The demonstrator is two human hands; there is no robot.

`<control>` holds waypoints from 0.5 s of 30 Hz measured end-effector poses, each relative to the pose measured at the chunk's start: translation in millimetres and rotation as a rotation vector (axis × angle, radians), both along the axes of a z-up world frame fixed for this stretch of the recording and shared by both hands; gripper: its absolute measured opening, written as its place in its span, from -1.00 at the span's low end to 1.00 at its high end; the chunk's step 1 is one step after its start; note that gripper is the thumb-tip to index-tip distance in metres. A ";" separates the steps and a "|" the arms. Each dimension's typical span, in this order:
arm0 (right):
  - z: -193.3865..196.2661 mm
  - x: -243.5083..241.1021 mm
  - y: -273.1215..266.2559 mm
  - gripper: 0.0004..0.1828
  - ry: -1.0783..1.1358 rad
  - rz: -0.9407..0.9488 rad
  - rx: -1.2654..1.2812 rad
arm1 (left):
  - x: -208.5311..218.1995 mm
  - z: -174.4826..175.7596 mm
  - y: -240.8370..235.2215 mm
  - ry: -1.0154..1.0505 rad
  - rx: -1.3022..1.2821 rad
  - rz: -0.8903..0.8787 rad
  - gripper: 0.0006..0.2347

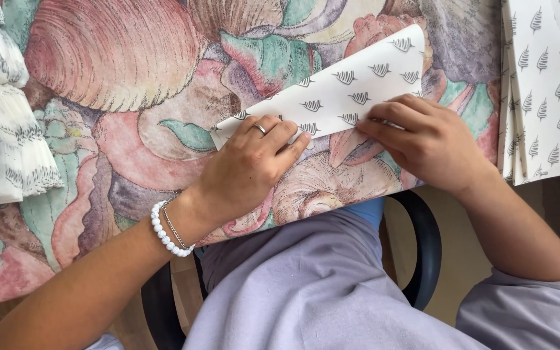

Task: Folding and gluing printed paper sheets to assemble food packaging pockets.

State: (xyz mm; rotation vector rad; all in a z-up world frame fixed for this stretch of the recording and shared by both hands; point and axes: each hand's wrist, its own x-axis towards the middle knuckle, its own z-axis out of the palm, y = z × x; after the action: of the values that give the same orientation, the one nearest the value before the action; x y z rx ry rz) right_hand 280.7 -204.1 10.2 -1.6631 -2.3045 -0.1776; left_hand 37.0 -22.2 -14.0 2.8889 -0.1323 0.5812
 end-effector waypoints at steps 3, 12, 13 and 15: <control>-0.9 12.5 -13.7 -0.79 0.006 -0.065 -0.085 | -1.4 -2.3 -0.8 -0.017 -0.039 -0.005 -0.74; -12.1 1.0 -5.5 -0.71 0.006 -0.056 0.078 | -2.4 -9.5 -2.5 -0.017 -0.091 0.016 -0.73; -11.4 0.1 -3.0 -0.76 -0.008 -0.052 0.063 | -2.8 -9.6 -2.5 -0.006 -0.085 0.019 -0.72; -10.9 -1.2 1.3 -0.76 -0.020 -0.046 0.048 | -3.0 -8.9 -2.6 0.006 -0.080 0.023 -0.70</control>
State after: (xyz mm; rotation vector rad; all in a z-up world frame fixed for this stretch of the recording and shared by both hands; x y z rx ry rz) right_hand 279.5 -202.8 -0.7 -1.6994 -2.2593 -0.2581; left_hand 34.1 -24.8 -22.9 2.8186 -0.0731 0.5679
